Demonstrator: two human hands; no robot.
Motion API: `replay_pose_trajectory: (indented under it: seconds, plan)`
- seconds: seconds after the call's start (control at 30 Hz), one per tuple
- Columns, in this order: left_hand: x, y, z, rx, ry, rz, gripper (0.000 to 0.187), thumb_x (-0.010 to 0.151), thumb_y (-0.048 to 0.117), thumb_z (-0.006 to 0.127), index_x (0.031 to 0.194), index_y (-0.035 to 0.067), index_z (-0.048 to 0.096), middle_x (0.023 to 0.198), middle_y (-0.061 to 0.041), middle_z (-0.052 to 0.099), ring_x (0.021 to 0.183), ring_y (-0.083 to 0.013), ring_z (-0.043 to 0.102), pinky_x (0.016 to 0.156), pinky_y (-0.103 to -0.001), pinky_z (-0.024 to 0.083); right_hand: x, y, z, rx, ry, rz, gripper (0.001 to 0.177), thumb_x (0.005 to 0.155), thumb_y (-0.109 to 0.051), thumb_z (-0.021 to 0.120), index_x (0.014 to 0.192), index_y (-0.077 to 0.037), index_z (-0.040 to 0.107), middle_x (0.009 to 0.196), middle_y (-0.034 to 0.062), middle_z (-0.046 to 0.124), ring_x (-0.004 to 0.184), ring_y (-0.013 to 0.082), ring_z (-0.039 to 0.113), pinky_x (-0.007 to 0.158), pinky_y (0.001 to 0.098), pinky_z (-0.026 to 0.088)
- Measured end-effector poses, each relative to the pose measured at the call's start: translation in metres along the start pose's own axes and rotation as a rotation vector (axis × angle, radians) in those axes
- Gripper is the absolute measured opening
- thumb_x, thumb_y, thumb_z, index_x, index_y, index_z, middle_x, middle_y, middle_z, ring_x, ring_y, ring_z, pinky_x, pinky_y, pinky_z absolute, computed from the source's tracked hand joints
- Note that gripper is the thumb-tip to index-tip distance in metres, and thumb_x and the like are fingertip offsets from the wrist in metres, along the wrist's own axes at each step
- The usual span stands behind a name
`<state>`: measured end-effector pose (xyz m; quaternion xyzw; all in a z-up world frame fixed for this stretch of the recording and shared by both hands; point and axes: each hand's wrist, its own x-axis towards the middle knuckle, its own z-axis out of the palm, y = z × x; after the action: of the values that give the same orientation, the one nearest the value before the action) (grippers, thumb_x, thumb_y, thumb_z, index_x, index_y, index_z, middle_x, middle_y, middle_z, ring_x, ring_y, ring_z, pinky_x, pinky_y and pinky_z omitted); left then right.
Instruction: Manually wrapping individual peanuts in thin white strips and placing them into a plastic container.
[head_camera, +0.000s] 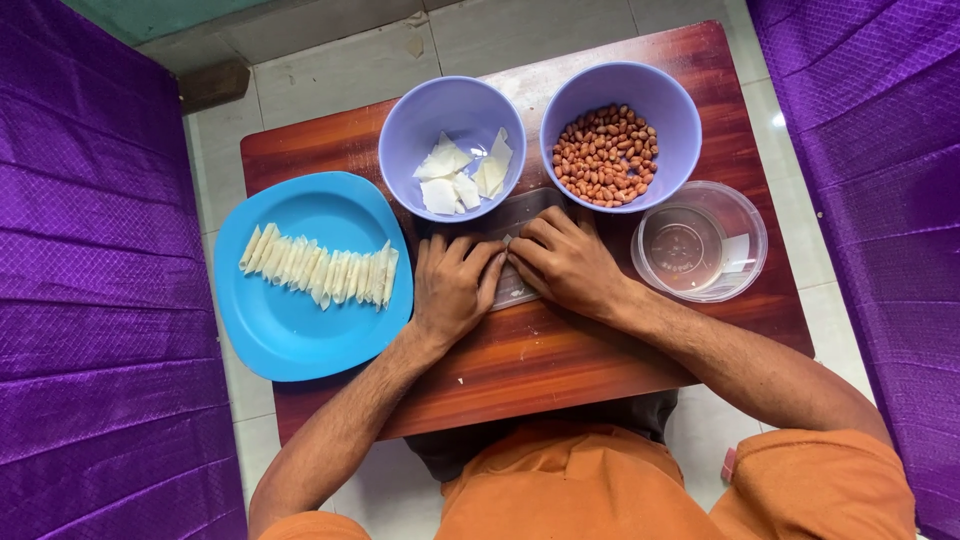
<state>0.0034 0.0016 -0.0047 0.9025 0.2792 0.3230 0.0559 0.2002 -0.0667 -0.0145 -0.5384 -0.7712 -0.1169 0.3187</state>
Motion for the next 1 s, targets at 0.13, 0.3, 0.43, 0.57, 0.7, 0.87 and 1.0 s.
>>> replay_pose_trajectory:
  seconds: [0.13,0.3,0.43,0.57,0.7,0.87,1.0]
  plan:
    - [0.002,0.0,-0.001,0.019,0.017,0.02,0.008,0.095,0.027,0.07,0.102,0.026,0.074,0.085,0.0,0.063,0.081,-0.0257,0.062,0.069,-0.036,0.046,0.004,-0.002,-0.006,-0.033,-0.001,-0.008,0.004,0.093,-0.017,0.065,0.093,-0.016,0.069,0.091,0.0022,0.058,0.093,0.0228,0.061,0.067,0.0387,0.043]
    - [-0.001,-0.003,0.004,0.078,0.055,0.048,0.004,0.094,0.027,0.071,0.097,0.027,0.074,0.084,-0.001,0.062,0.08,-0.0269,0.062,0.068,-0.038,0.045,0.008,-0.007,-0.01,-0.091,0.024,-0.017,0.003,0.092,-0.017,0.066,0.091,-0.016,0.069,0.091,0.0028,0.058,0.093,0.0228,0.061,0.069,0.0388,0.042]
    - [-0.001,-0.004,0.006,0.093,0.057,0.06,0.004,0.092,0.025,0.072,0.096,0.024,0.073,0.082,-0.003,0.06,0.079,-0.0287,0.06,0.068,-0.04,0.045,0.005,-0.002,-0.005,-0.035,0.032,-0.011,0.009,0.09,-0.019,0.068,0.099,-0.017,0.069,0.088,0.0018,0.058,0.092,0.0219,0.063,0.068,0.0377,0.043]
    - [0.0,-0.003,0.005,0.083,0.051,0.037,0.006,0.093,0.026,0.071,0.099,0.026,0.073,0.081,-0.001,0.059,0.078,-0.0271,0.061,0.067,-0.038,0.045,0.003,0.001,0.0,0.046,0.026,0.004,0.005,0.09,-0.014,0.069,0.095,-0.015,0.07,0.089,0.0036,0.059,0.091,0.0244,0.063,0.066,0.0387,0.046]
    - [0.003,-0.001,0.001,0.094,0.055,0.042,0.005,0.093,0.025,0.072,0.098,0.025,0.073,0.08,0.0,0.059,0.079,-0.0265,0.062,0.067,-0.037,0.045,0.001,0.002,0.001,0.012,0.017,-0.001,0.006,0.089,-0.014,0.07,0.095,-0.015,0.071,0.091,0.0037,0.06,0.092,0.0245,0.063,0.065,0.0385,0.048]
    - [0.0,-0.005,0.008,0.118,0.075,0.063,0.004,0.093,0.026,0.071,0.097,0.026,0.073,0.083,-0.002,0.06,0.079,-0.0277,0.062,0.066,-0.038,0.044,0.007,-0.003,-0.006,-0.068,0.019,-0.016,0.007,0.091,-0.018,0.07,0.097,-0.016,0.071,0.094,0.003,0.061,0.094,0.0232,0.062,0.067,0.0377,0.046]
    - [0.002,-0.003,0.006,0.122,0.072,0.061,0.004,0.093,0.026,0.071,0.097,0.025,0.074,0.083,-0.002,0.061,0.079,-0.0278,0.062,0.066,-0.039,0.045,0.007,-0.003,-0.005,0.019,0.016,0.01,0.009,0.089,-0.013,0.07,0.099,-0.014,0.07,0.092,0.0046,0.06,0.092,0.0253,0.064,0.063,0.0387,0.047]
